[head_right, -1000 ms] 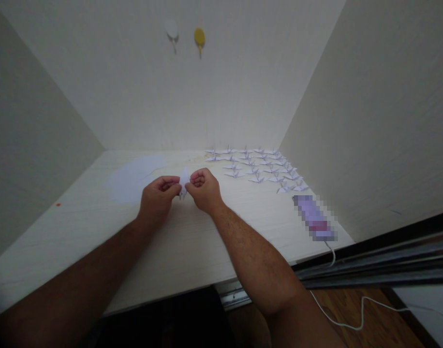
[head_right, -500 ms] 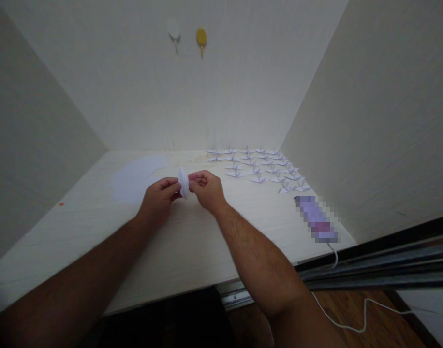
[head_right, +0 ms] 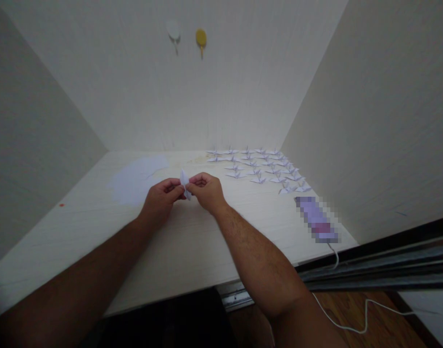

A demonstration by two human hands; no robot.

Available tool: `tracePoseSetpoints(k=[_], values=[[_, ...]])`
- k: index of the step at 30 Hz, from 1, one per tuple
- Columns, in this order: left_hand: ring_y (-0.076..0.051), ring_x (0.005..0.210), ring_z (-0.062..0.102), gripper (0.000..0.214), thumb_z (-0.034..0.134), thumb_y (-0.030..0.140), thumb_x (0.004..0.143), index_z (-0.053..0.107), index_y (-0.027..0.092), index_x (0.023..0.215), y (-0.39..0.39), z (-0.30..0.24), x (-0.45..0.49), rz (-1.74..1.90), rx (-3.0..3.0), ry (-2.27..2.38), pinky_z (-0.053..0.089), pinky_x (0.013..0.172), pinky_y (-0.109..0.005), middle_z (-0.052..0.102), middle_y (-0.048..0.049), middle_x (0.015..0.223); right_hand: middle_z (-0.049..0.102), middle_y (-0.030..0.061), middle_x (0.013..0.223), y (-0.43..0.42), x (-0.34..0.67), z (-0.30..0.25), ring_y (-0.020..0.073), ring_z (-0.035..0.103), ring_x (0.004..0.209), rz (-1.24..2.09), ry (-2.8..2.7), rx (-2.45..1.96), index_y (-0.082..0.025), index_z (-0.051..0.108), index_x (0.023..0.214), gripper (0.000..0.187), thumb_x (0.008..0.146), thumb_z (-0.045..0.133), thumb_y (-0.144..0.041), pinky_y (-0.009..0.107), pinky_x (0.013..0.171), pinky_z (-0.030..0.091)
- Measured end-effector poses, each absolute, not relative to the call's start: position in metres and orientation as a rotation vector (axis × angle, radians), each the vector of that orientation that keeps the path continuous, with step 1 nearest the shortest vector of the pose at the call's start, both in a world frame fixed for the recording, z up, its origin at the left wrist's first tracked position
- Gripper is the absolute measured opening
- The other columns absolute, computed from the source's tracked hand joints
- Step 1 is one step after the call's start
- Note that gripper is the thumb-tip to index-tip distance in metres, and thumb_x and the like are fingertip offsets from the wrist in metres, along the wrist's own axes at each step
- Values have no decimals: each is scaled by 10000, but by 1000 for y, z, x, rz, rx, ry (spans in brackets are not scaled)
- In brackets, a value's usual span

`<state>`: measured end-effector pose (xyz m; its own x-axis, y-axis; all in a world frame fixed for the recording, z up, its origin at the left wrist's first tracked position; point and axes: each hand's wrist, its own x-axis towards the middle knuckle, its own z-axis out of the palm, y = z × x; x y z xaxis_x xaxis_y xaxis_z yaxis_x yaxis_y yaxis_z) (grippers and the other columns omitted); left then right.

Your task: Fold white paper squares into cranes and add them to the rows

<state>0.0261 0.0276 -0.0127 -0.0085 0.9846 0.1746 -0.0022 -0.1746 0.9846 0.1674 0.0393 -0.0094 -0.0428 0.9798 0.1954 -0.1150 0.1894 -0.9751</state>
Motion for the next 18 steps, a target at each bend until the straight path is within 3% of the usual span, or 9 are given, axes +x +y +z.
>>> tracePoseSetpoints(k=[11, 18], values=[[-116, 578, 561, 187, 711, 314, 695, 610, 169, 757, 29, -14, 23, 1313, 1352, 1058, 469, 611, -259, 603, 19, 626, 572, -46, 504, 37, 171, -4, 86, 523, 454, 1094, -1352, -999, -173, 569, 664, 178, 653, 700, -292, 199, 445, 386], [-129, 598, 559, 170, 666, 330, 736, 604, 175, 769, 30, -13, 22, 1301, 1425, 1094, 448, 618, -262, 602, 15, 638, 580, -39, 515, 34, 168, -2, 94, 535, 468, 1071, -1368, -1051, -175, 580, 672, 145, 672, 674, -286, 208, 464, 404]])
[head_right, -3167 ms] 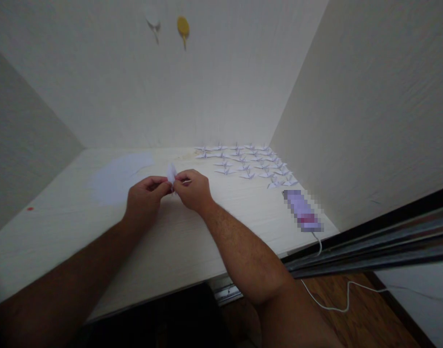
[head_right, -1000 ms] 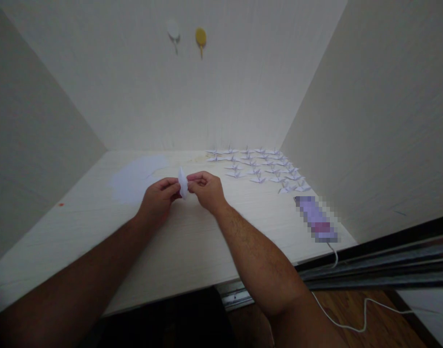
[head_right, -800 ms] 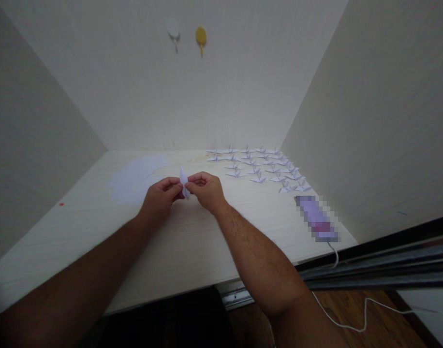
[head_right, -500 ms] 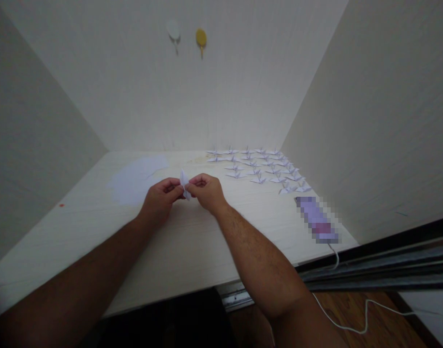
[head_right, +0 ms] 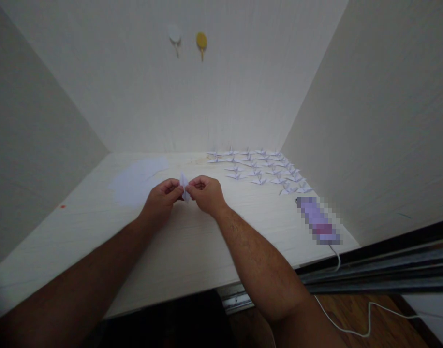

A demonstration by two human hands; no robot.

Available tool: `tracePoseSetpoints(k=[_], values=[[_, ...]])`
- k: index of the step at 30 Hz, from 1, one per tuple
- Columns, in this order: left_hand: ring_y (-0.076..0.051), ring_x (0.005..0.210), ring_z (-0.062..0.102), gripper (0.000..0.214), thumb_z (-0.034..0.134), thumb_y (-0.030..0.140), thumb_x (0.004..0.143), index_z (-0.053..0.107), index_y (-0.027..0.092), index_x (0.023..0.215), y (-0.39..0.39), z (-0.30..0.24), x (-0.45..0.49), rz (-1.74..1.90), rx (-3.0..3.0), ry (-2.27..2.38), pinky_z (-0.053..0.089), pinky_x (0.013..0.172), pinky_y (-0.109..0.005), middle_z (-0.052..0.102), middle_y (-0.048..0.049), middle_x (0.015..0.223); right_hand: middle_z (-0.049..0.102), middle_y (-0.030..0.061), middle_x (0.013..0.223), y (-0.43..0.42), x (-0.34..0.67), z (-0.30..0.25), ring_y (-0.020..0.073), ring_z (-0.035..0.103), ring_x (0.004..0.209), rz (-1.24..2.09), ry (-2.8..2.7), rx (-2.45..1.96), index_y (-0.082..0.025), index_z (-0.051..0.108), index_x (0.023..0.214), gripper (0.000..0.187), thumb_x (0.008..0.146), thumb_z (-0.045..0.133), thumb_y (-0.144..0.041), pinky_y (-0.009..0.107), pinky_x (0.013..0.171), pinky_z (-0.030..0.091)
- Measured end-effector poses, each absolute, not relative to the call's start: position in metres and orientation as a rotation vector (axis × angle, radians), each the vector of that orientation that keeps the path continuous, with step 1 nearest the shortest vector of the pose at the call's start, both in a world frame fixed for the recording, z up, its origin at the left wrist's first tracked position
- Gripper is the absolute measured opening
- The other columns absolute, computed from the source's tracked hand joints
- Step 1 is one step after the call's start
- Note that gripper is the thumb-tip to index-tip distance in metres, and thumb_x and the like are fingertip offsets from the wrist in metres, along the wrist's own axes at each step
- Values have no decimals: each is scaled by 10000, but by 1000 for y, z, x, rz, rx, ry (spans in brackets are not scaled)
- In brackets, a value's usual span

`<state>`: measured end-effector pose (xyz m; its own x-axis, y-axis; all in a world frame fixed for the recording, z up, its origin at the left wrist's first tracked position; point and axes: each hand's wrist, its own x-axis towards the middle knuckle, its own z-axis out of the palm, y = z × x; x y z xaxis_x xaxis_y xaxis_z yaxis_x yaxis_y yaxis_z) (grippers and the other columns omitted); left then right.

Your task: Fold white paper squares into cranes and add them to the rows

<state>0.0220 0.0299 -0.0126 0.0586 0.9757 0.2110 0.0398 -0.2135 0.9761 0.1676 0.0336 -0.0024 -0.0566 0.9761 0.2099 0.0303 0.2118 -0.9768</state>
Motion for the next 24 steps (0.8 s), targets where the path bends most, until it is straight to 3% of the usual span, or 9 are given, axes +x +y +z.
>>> tracePoseSetpoints(k=[10, 16, 24], values=[[-141, 656, 548, 119, 598, 291, 743, 602, 172, 751, 20, 5, 28, 1257, 1574, 1239, 424, 655, -266, 605, 15, 676, 603, -30, 575, 29, 164, -4, 102, 545, 524, 750, -1435, -1133, -185, 594, 678, 97, 716, 639, -263, 216, 518, 429], [-143, 639, 520, 158, 564, 331, 773, 591, 177, 756, 22, 2, 25, 1250, 1628, 1329, 402, 621, -266, 572, 21, 665, 633, -14, 616, 30, 164, -7, 120, 591, 583, 808, -1457, -1104, -188, 626, 737, 107, 736, 645, -293, 240, 582, 484], [-144, 616, 508, 186, 552, 354, 789, 594, 177, 749, 24, 1, 24, 1206, 1725, 1382, 393, 596, -269, 579, 15, 658, 638, -14, 585, 34, 165, -10, 117, 589, 534, 919, -1406, -1079, -174, 636, 722, 81, 688, 654, -245, 236, 543, 484]])
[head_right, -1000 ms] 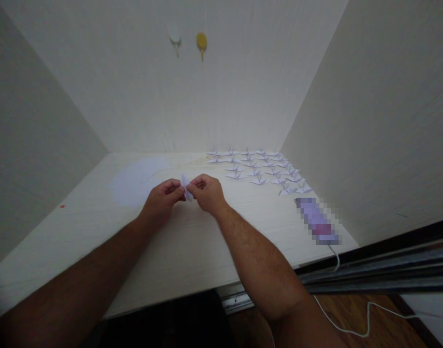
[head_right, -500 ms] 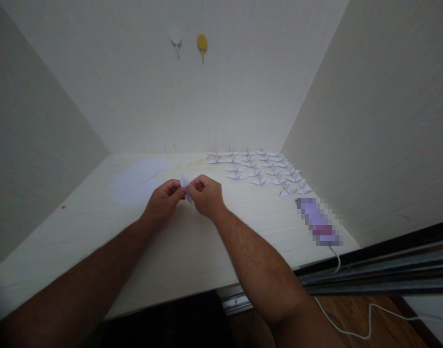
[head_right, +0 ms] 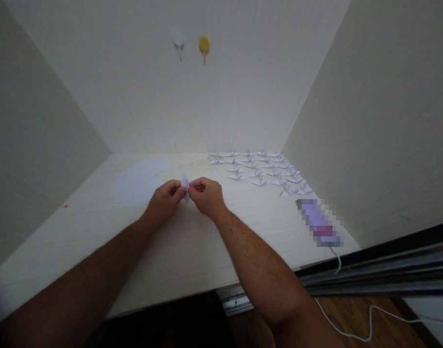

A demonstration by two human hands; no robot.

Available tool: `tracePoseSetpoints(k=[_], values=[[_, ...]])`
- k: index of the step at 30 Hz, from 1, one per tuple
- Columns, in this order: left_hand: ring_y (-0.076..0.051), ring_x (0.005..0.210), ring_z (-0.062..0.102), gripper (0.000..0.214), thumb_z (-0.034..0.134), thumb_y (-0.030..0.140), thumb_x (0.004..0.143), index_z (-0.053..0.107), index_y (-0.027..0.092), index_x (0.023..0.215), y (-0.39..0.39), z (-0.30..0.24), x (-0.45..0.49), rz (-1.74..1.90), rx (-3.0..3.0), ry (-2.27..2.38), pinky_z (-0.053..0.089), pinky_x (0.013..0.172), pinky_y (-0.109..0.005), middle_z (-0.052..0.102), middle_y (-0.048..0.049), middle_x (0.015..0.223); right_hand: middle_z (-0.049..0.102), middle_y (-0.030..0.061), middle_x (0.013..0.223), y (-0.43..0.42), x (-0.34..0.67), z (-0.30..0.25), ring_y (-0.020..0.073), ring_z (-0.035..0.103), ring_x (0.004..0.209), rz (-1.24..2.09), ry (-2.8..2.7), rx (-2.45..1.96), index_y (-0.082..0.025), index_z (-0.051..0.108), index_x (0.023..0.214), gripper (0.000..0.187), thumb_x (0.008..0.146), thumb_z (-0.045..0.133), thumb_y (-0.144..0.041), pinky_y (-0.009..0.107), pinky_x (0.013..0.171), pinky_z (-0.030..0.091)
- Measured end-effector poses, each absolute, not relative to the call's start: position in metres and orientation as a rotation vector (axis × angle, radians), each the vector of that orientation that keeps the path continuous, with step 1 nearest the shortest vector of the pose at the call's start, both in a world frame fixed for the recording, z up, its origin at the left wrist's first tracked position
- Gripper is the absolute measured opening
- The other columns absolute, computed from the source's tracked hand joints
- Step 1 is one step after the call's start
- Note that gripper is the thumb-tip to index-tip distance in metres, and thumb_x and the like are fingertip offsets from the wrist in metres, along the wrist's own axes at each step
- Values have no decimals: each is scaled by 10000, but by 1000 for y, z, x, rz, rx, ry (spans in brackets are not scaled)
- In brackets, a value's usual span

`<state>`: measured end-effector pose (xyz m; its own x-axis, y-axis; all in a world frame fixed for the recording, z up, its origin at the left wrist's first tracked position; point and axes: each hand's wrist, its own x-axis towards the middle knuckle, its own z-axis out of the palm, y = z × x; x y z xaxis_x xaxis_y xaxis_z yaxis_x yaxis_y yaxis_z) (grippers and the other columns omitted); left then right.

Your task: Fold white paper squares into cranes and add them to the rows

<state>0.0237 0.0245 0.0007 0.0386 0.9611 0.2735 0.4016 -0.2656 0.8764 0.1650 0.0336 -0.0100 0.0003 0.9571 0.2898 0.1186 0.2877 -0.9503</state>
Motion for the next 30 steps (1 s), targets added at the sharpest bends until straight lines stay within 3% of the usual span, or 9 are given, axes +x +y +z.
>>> tracePoseSetpoints(k=[8, 15, 30], values=[[-131, 586, 499, 155, 568, 316, 790, 602, 179, 724, 24, 1, 24, 1230, 1772, 1452, 386, 581, -260, 590, 20, 635, 665, 6, 626, 34, 164, -12, 122, 600, 554, 945, -1382, -1110, -168, 654, 736, 217, 665, 735, -357, 235, 551, 489], [-132, 562, 496, 182, 608, 346, 767, 624, 182, 691, 22, 2, 26, 1278, 1730, 1445, 379, 563, -257, 586, 20, 598, 641, -11, 585, 32, 165, -9, 110, 576, 522, 903, -1421, -1133, -173, 631, 707, 119, 727, 653, -288, 223, 529, 459], [-95, 453, 411, 223, 715, 372, 668, 642, 167, 618, 23, -2, 23, 1189, 1396, 1346, 306, 470, -240, 520, 36, 485, 580, -40, 521, 38, 170, -15, 99, 533, 451, 1033, -1467, -1116, -178, 566, 697, 147, 694, 670, -282, 197, 424, 388]])
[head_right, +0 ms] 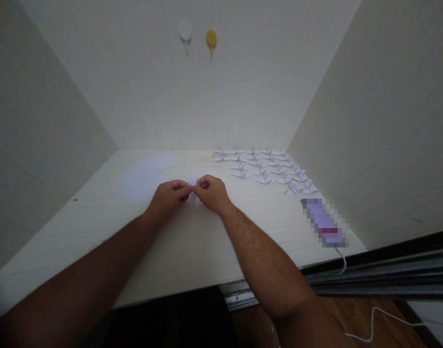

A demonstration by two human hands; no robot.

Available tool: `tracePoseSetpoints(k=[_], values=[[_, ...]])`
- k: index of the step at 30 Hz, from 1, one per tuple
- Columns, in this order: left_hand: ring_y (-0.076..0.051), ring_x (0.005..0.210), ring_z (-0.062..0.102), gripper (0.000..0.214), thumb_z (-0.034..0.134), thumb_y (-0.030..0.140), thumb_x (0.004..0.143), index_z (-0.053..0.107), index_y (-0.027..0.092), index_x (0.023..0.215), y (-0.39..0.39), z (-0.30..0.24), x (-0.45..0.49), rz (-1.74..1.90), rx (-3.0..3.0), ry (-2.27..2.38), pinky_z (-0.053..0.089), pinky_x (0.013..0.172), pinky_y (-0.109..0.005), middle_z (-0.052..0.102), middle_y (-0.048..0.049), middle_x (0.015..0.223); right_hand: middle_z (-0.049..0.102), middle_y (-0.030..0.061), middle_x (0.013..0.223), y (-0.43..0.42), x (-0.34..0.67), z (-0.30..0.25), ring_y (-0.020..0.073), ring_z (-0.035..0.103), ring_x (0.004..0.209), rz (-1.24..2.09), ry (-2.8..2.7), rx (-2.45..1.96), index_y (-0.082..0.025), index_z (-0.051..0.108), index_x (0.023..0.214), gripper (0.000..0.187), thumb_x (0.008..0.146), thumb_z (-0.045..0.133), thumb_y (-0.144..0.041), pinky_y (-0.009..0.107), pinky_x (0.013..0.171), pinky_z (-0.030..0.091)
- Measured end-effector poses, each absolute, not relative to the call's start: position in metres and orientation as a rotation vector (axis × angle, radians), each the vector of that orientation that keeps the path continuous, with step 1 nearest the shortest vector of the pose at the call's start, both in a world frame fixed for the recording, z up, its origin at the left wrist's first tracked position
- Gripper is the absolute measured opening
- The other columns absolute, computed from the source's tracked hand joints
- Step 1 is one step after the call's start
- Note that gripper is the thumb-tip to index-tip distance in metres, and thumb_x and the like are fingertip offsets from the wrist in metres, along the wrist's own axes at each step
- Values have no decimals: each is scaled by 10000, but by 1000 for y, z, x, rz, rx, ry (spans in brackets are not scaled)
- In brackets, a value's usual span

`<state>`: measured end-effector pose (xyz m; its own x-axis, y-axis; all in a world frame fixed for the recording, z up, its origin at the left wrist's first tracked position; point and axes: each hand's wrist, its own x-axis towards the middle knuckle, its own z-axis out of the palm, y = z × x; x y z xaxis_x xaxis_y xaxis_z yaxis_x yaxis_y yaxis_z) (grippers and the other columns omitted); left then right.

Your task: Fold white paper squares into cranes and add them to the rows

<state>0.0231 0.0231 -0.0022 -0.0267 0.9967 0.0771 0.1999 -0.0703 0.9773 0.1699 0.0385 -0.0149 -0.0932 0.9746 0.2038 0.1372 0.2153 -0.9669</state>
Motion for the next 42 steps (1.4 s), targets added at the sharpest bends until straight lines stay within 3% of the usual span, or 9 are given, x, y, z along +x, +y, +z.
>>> tracePoseSetpoints(k=[6, 12, 20, 27, 42], values=[[-91, 459, 440, 203, 730, 337, 651, 640, 156, 641, 23, -2, 24, 1227, 1334, 1305, 330, 476, -236, 538, 30, 490, 574, -42, 474, 36, 171, -7, 87, 524, 414, 1132, -1437, -1120, -172, 549, 685, 129, 693, 654, -246, 182, 415, 364], [-121, 512, 549, 306, 732, 253, 622, 577, 184, 877, 23, 0, 23, 1295, 1358, 1246, 409, 523, -239, 636, 30, 576, 579, -64, 498, 36, 171, -5, 92, 538, 439, 1114, -1329, -1077, -184, 539, 769, 209, 653, 694, -265, 200, 454, 416], [-92, 496, 506, 209, 685, 211, 635, 592, 175, 818, 22, 1, 24, 1389, 1442, 1228, 364, 520, -225, 589, 54, 565, 595, -46, 607, 39, 173, -11, 91, 547, 525, 1007, -1464, -1017, -187, 565, 774, 197, 657, 690, -283, 214, 515, 445], [-84, 476, 459, 253, 673, 190, 637, 588, 184, 875, 23, 1, 24, 1369, 1422, 1160, 333, 503, -220, 542, 75, 541, 585, -55, 608, 38, 172, -12, 95, 554, 537, 995, -1456, -1012, -198, 538, 796, 196, 667, 666, -269, 213, 521, 424], [-83, 527, 540, 198, 716, 185, 584, 579, 179, 727, 25, -6, 26, 1350, 1153, 978, 488, 592, -246, 557, 66, 561, 585, -71, 625, 39, 176, -9, 79, 549, 495, 1154, -1472, -869, -204, 561, 840, 198, 677, 658, -261, 209, 499, 457]])
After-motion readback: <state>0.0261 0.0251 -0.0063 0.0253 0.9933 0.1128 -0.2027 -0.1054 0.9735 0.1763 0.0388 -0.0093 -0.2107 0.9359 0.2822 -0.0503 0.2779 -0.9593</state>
